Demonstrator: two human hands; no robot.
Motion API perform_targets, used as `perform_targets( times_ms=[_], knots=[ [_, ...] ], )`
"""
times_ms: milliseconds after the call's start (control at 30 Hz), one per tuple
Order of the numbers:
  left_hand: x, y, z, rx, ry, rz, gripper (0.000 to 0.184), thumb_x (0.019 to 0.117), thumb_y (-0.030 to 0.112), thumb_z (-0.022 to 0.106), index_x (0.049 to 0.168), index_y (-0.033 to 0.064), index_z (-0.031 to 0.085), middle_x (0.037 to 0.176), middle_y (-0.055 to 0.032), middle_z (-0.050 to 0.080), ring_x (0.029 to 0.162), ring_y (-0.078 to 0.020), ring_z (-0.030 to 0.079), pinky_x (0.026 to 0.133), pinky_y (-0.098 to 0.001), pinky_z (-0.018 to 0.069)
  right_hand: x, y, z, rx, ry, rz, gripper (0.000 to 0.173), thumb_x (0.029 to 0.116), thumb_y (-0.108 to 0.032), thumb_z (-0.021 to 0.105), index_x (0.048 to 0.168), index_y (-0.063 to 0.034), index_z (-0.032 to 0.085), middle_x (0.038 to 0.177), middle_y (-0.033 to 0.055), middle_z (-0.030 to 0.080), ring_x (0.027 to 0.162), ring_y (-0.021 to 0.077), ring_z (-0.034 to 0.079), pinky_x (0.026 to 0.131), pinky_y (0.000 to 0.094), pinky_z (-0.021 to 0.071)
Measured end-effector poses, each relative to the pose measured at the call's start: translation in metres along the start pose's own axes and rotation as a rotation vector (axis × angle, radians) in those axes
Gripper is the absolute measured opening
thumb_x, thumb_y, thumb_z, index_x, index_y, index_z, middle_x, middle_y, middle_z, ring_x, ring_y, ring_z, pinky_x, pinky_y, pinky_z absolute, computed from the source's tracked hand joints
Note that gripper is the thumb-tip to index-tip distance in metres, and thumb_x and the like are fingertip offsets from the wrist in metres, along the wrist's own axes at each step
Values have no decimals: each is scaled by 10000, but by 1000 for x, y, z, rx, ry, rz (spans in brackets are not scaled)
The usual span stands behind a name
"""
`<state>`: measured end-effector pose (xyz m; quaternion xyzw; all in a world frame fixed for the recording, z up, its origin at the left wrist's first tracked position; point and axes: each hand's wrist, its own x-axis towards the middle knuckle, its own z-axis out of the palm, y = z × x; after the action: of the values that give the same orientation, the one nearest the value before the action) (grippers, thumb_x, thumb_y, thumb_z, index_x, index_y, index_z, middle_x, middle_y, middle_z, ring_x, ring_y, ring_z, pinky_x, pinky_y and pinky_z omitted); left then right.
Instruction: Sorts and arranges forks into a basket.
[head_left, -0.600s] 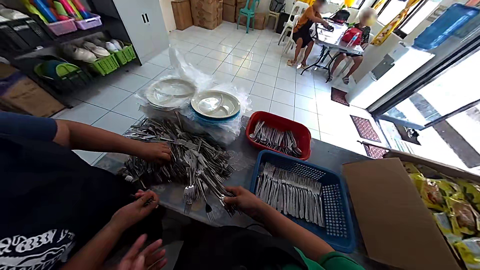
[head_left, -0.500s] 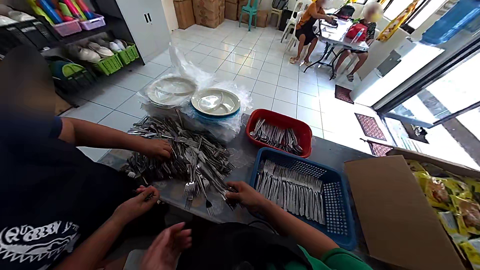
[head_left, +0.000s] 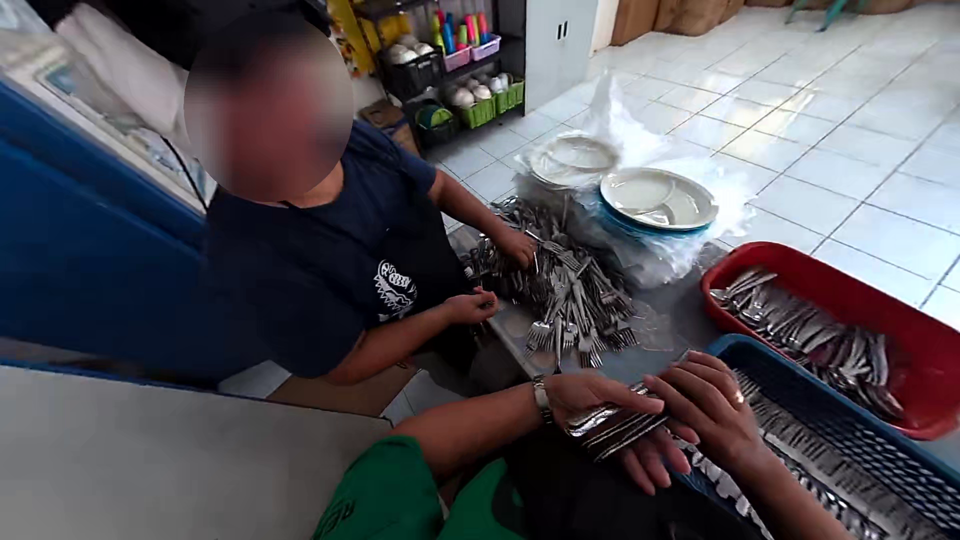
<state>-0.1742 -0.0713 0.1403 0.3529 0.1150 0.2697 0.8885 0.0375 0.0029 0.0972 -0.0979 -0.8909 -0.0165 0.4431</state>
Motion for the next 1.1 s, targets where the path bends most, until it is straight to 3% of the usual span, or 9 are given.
perform_targets(
  times_ms=[100,200,333,400,467,567,667,800,1100],
  knots=[
    [5,6,-4,65,77,-39,278,1026,141,382,1151,63,618,723,17,665,540,-56,621,530,-197,549,2,7,1,-96,-21,-25,329,1128,-265,365,1384,-202,561,1246,79,597,1299,226,537,1226,411,276],
    [3,12,-4,85,217,-68,214,1065,79,356,1091,75,568,610,59,514,431,1,452,430,-130,413,7,5,9,-222,-24,144,346,1117,-231,392,1442,-201,508,1425,104,574,1439,255,452,1246,464,223],
    [-4,6,-16,297,513,-24,199,1103,119,378,1169,57,556,627,72,486,461,-2,436,451,-142,403,14,-3,26,-109,53,567,574,954,-216,602,1407,122,504,1404,387,534,1339,525,513,1136,601,374],
    [-9,-2,-24,331,635,0,243,1121,160,376,1230,38,556,661,55,519,485,-17,459,474,-158,421,6,-10,33,98,4,783,526,932,-166,649,1357,132,560,1314,338,618,1216,455,621,1041,564,496],
    [-12,-8,-30,293,708,21,284,1130,178,367,1295,30,544,746,30,602,535,-26,528,516,-174,469,-2,-19,42,322,-45,975,352,974,-184,617,1213,67,677,1130,192,732,1021,225,717,925,396,579],
    [-15,-10,-34,170,739,67,308,1122,117,350,1385,50,495,990,-34,718,748,-98,691,676,-256,578,-2,-33,52,560,-52,1157,259,1002,-178,576,1116,18,701,981,38,748,837,5,687,802,191,572],
    [-15,-8,-35,86,789,108,380,1114,75,350,1489,84,407,1145,-92,721,870,-170,732,731,-322,602,3,-40,58,584,18,1206,222,1015,-152,559,1076,16,690,913,-2,741,776,-48,655,749,139,542],
    [-14,-12,-39,0,890,174,297,1104,53,382,1388,93,460,1244,-75,695,969,-181,724,758,-363,598,10,-49,64,566,79,1194,174,949,-155,633,1024,1,656,821,-59,658,702,-81,591,660,93,499],
    [-10,-24,-47,77,893,301,247,1044,-21,498,1273,-48,587,1151,-58,708,1021,-65,668,934,-260,537,5,-64,74,692,-89,1248,138,900,-92,688,989,11,712,769,-52,702,657,-79,610,644,116,521]
  ],
)
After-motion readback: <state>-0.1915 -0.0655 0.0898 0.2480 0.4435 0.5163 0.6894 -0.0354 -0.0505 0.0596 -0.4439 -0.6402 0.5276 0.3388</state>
